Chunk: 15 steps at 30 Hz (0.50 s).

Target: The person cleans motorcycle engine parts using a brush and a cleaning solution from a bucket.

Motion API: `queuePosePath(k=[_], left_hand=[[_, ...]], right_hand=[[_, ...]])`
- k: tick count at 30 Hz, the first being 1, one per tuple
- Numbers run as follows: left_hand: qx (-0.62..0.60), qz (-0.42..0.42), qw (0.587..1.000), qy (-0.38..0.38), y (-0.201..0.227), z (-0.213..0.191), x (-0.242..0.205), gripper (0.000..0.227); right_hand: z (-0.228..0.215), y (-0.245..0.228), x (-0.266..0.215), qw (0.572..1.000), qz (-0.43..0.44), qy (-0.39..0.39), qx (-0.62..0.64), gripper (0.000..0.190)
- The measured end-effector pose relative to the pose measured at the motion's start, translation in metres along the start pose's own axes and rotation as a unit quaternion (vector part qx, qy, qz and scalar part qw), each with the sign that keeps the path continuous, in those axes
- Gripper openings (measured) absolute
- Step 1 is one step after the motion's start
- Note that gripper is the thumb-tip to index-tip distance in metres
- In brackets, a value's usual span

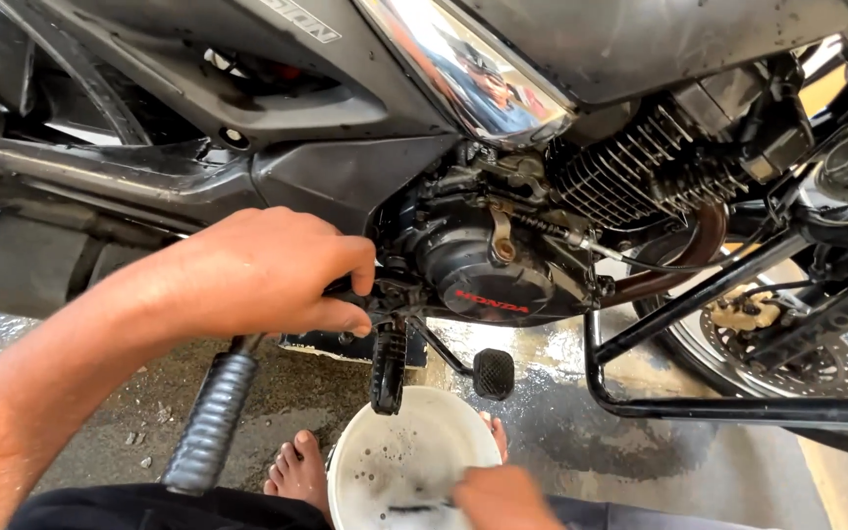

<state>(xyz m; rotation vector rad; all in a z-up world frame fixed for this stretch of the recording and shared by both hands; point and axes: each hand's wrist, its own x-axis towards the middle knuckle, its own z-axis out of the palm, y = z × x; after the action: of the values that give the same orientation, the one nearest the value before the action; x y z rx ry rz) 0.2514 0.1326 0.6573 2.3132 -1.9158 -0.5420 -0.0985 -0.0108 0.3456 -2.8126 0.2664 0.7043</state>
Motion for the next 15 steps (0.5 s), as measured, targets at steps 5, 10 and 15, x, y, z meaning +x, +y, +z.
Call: queuePosePath(k=[5, 10, 15], left_hand=[[-0.013, -0.022, 1.000, 0.001, -0.002, 0.001, -0.004, 0.043], [-0.045, 0.007, 0.999, 0.028, -0.009, 0.007, -0.002, 0.042], [-0.042, 0.012, 0.998, 0.041, -0.008, 0.006, -0.002, 0.039]], right_hand=[[0.124, 0.001, 0.091, 0.993, -0.030, 0.028, -0.111, 0.012], [-0.025, -0.012, 0.035, 0.992, 0.125, 0.004, 0.028, 0.019], [-0.206, -0.021, -0.073, 0.961, 0.226, 0.102, 0.124, 0.034]])
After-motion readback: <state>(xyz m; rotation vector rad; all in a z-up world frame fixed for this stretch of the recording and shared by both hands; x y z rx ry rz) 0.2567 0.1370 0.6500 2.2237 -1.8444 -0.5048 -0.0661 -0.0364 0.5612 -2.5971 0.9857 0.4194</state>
